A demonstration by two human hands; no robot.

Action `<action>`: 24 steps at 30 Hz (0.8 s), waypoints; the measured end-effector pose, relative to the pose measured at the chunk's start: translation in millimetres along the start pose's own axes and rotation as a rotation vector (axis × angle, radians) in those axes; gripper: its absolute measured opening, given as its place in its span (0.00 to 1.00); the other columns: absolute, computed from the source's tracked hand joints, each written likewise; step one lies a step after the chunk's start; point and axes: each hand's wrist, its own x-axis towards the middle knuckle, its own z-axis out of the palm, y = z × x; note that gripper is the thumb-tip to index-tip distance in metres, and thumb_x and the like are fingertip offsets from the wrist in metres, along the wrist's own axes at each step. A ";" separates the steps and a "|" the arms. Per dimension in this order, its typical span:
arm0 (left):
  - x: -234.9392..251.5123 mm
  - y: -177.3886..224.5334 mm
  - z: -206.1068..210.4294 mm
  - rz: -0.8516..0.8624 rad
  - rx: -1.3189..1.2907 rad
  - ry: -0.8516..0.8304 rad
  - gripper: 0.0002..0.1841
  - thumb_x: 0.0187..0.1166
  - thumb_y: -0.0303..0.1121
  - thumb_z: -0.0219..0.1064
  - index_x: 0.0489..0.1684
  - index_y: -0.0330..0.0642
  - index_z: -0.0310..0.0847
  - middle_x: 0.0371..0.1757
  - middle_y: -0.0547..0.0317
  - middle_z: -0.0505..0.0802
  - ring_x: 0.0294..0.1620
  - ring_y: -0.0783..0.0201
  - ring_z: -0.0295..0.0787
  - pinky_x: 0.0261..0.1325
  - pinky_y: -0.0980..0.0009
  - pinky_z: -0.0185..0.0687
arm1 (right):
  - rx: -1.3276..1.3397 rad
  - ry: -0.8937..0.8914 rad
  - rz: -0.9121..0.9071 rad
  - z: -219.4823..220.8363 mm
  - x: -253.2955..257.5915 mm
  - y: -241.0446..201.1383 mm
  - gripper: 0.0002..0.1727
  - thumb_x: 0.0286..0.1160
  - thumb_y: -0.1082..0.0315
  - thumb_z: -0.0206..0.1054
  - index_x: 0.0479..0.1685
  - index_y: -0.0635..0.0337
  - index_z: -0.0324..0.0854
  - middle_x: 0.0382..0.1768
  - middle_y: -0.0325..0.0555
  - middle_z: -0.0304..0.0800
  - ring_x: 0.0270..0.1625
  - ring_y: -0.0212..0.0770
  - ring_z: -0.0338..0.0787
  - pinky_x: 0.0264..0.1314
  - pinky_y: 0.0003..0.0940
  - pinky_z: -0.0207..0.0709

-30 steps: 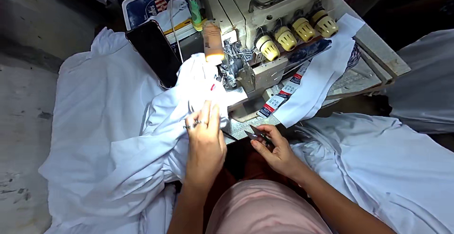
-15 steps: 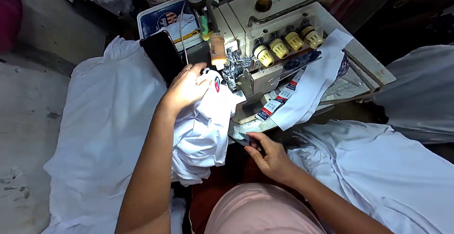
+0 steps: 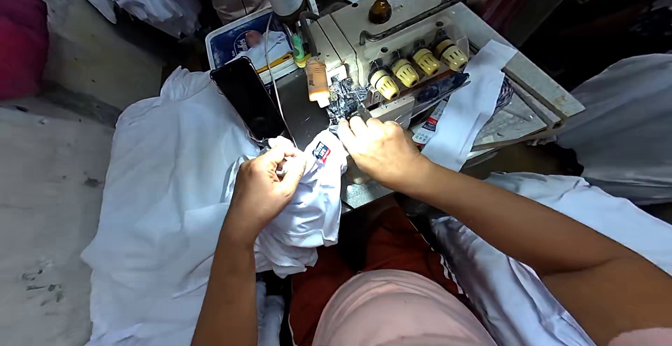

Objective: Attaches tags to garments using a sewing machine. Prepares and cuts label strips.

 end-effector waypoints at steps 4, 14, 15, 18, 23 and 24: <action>-4.5 4.7 7.5 0.003 -0.128 0.075 0.07 0.78 0.32 0.67 0.35 0.39 0.87 0.28 0.68 0.87 0.25 0.84 0.80 0.30 0.85 0.77 | 0.045 0.015 -0.014 4.9 0.1 2.2 0.16 0.71 0.81 0.63 0.57 0.69 0.86 0.38 0.61 0.87 0.30 0.57 0.88 0.24 0.43 0.73; -12.6 19.0 27.8 -0.253 -0.853 0.040 0.09 0.87 0.19 0.53 0.45 0.47 0.72 0.33 0.69 0.95 0.35 0.70 0.97 0.39 0.74 0.95 | 0.400 0.127 -0.011 -45.1 -31.3 -14.9 0.12 0.80 0.65 0.62 0.49 0.63 0.87 0.31 0.49 0.85 0.23 0.47 0.86 0.17 0.38 0.74; -12.9 19.4 29.3 -0.239 -0.843 0.039 0.09 0.87 0.19 0.52 0.45 0.47 0.71 0.33 0.70 0.94 0.35 0.70 0.97 0.39 0.74 0.95 | 0.382 0.118 -0.028 -44.6 -33.5 -17.0 0.10 0.80 0.65 0.63 0.45 0.61 0.87 0.29 0.49 0.85 0.23 0.46 0.86 0.17 0.37 0.73; -14.1 21.2 30.9 -0.216 -0.795 0.026 0.09 0.87 0.20 0.50 0.45 0.48 0.68 0.33 0.73 0.92 0.36 0.72 0.96 0.41 0.74 0.95 | 0.358 0.089 -0.036 -38.1 -36.1 -19.0 0.12 0.81 0.65 0.62 0.46 0.60 0.89 0.29 0.48 0.87 0.24 0.46 0.87 0.18 0.36 0.73; -16.4 18.5 34.8 -0.149 -0.703 0.012 0.05 0.88 0.23 0.52 0.49 0.45 0.68 0.36 0.73 0.90 0.38 0.75 0.95 0.43 0.76 0.93 | 0.390 0.072 -0.034 -30.0 -34.2 -20.1 0.11 0.80 0.67 0.62 0.45 0.59 0.90 0.28 0.47 0.86 0.25 0.46 0.88 0.18 0.36 0.74; -16.8 17.6 35.5 -0.127 -0.687 0.008 0.05 0.88 0.23 0.52 0.49 0.45 0.69 0.36 0.73 0.90 0.39 0.75 0.95 0.43 0.76 0.93 | 0.400 0.078 -0.035 -28.6 -34.2 -20.5 0.11 0.80 0.67 0.62 0.45 0.59 0.91 0.27 0.47 0.86 0.25 0.46 0.88 0.18 0.37 0.73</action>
